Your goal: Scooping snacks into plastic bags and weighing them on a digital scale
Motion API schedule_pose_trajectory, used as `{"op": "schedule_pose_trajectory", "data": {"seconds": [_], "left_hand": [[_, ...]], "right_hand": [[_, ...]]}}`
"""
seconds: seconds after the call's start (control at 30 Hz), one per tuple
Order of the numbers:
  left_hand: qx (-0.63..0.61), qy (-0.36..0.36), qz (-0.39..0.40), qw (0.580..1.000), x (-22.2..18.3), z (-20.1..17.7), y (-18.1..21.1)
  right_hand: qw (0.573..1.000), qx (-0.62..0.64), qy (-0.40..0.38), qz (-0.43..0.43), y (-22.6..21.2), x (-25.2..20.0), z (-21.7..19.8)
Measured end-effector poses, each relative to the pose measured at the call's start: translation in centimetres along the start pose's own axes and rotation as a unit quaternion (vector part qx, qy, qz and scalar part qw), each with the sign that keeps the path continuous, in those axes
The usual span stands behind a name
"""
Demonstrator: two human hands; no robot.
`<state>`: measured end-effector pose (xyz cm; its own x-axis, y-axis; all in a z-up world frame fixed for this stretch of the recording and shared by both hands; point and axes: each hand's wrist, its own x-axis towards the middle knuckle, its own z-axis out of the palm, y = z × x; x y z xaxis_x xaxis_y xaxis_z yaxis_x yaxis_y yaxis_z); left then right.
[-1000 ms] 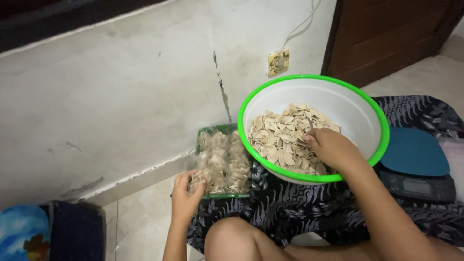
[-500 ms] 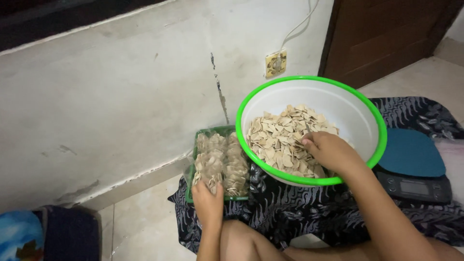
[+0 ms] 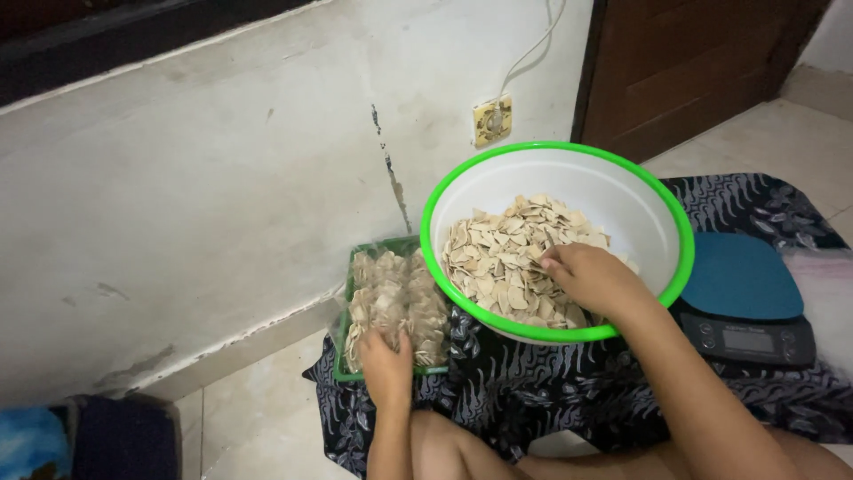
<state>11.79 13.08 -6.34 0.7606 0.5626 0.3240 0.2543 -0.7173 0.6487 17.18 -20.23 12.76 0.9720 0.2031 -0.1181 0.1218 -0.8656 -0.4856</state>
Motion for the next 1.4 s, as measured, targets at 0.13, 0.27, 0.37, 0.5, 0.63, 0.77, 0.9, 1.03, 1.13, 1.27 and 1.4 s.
{"op": "schedule_pose_trajectory", "data": {"seconds": [0.13,0.27,0.37,0.5,0.63,0.77,0.9,1.03,1.13,1.27,1.4], "left_hand": [[-0.012,-0.015,-0.014,1.0,0.2,-1.4,0.2],[0.1,-0.027,-0.017,0.994,-0.4,-1.8,0.1],[0.118,0.033,0.028,0.992,-0.7,-0.5,-1.3],[0.102,-0.026,-0.021,0.994,-0.8,-2.8,-0.2],[0.039,-0.037,-0.017,0.998,-0.1,-6.4,3.3],[-0.105,0.07,0.105,0.986,1.3,-9.0,10.6],[-0.17,0.138,0.327,0.919,4.2,-7.1,19.6],[-0.141,0.121,0.428,0.885,3.7,-3.1,28.2],[-0.084,0.13,0.512,0.845,3.8,2.6,29.5],[0.019,0.101,0.571,0.814,4.1,5.6,28.4],[0.032,0.12,0.564,0.816,4.6,5.6,27.8]], "right_hand": [[1.0,-0.014,-0.003,-0.006,-0.4,-0.1,-0.2],[1.0,-0.001,-0.005,0.0,-0.3,-0.1,-0.2],[1.0,0.003,-0.003,0.002,-0.5,-0.2,-0.4],[1.0,0.01,-0.005,0.007,-1.1,-0.8,-0.8],[1.0,-0.007,0.012,-0.008,0.0,0.0,0.1],[0.976,0.045,0.161,-0.14,0.5,-0.1,0.5],[0.863,0.135,0.394,-0.287,1.9,-1.6,-0.1],[0.795,0.211,0.492,-0.284,5.4,-5.7,-6.1],[0.767,0.156,0.568,-0.254,10.4,-8.7,-9.7],[0.835,-0.011,0.545,-0.083,21.7,-10.7,-11.0],[0.917,-0.091,0.328,0.209,28.0,-12.0,-9.5]]}}
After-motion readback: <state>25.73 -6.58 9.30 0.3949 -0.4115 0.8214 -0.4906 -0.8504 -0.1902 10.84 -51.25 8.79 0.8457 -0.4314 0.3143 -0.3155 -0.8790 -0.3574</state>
